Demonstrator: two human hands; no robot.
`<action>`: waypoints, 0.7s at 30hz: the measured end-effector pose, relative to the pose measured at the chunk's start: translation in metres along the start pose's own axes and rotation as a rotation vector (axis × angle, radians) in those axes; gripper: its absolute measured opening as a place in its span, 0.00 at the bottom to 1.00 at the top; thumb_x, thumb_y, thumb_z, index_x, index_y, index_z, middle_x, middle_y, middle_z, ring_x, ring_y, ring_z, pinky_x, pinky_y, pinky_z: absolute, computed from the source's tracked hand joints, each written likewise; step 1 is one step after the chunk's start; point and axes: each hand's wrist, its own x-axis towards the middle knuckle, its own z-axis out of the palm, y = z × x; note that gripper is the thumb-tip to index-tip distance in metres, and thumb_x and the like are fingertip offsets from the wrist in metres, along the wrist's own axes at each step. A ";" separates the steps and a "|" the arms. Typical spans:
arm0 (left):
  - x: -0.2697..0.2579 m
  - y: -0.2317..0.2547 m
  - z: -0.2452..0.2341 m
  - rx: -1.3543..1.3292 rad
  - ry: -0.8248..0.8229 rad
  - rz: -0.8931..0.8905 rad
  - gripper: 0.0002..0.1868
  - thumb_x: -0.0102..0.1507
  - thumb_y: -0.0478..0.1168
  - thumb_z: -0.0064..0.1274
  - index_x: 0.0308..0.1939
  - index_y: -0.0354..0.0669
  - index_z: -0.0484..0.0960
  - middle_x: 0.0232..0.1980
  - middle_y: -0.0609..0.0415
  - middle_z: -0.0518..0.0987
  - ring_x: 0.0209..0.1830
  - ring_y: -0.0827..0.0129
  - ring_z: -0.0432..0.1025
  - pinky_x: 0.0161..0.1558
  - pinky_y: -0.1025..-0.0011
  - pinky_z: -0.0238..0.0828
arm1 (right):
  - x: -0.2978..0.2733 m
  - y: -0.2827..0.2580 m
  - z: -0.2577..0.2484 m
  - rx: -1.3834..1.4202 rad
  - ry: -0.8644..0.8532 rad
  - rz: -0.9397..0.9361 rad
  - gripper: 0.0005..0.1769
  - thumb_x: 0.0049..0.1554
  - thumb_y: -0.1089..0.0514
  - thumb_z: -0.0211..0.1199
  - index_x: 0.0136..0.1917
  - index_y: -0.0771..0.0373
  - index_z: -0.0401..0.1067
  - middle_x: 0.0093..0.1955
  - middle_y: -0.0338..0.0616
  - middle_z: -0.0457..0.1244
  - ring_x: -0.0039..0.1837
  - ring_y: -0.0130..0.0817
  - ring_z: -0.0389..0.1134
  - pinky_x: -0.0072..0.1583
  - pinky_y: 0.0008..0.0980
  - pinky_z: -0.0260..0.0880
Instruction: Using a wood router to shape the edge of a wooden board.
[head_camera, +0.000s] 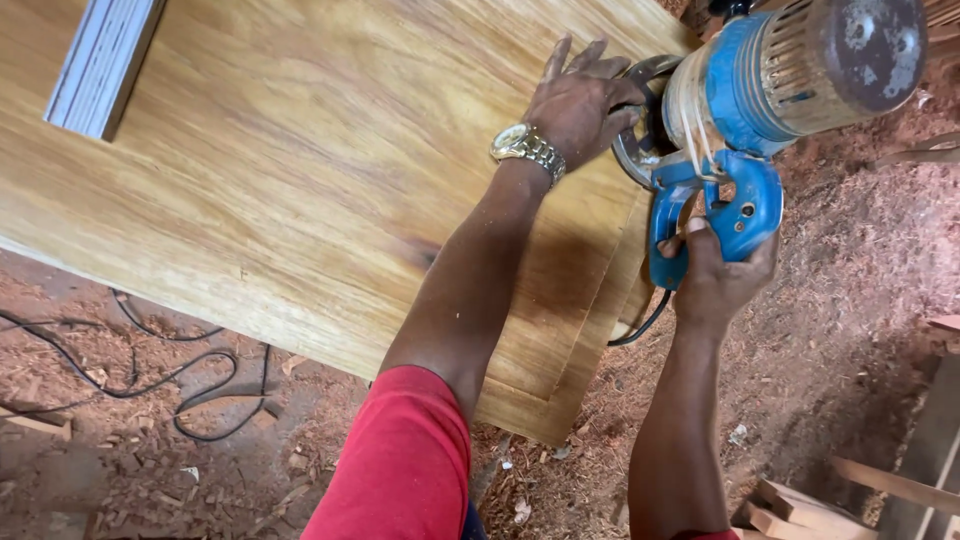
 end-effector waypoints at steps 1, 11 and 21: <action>0.000 0.002 -0.001 -0.005 0.004 -0.003 0.18 0.66 0.57 0.50 0.58 0.68 0.81 0.74 0.59 0.68 0.80 0.60 0.49 0.79 0.47 0.26 | 0.000 0.000 0.001 -0.004 -0.005 -0.002 0.19 0.62 0.74 0.63 0.65 0.70 0.65 0.50 0.53 0.68 0.38 0.35 0.70 0.39 0.31 0.77; -0.006 0.008 -0.005 -0.063 0.027 -0.049 0.12 0.64 0.52 0.53 0.50 0.66 0.84 0.66 0.66 0.75 0.78 0.62 0.53 0.77 0.46 0.23 | 0.000 -0.007 0.008 0.008 -0.045 0.009 0.17 0.61 0.74 0.59 0.62 0.69 0.65 0.45 0.51 0.67 0.34 0.33 0.68 0.38 0.33 0.76; -0.003 0.005 0.005 -0.050 0.093 -0.056 0.11 0.65 0.51 0.51 0.49 0.65 0.84 0.65 0.65 0.75 0.75 0.63 0.55 0.76 0.46 0.25 | 0.003 -0.014 0.013 -0.059 -0.062 0.015 0.07 0.62 0.72 0.61 0.54 0.70 0.69 0.42 0.50 0.68 0.34 0.33 0.67 0.38 0.33 0.75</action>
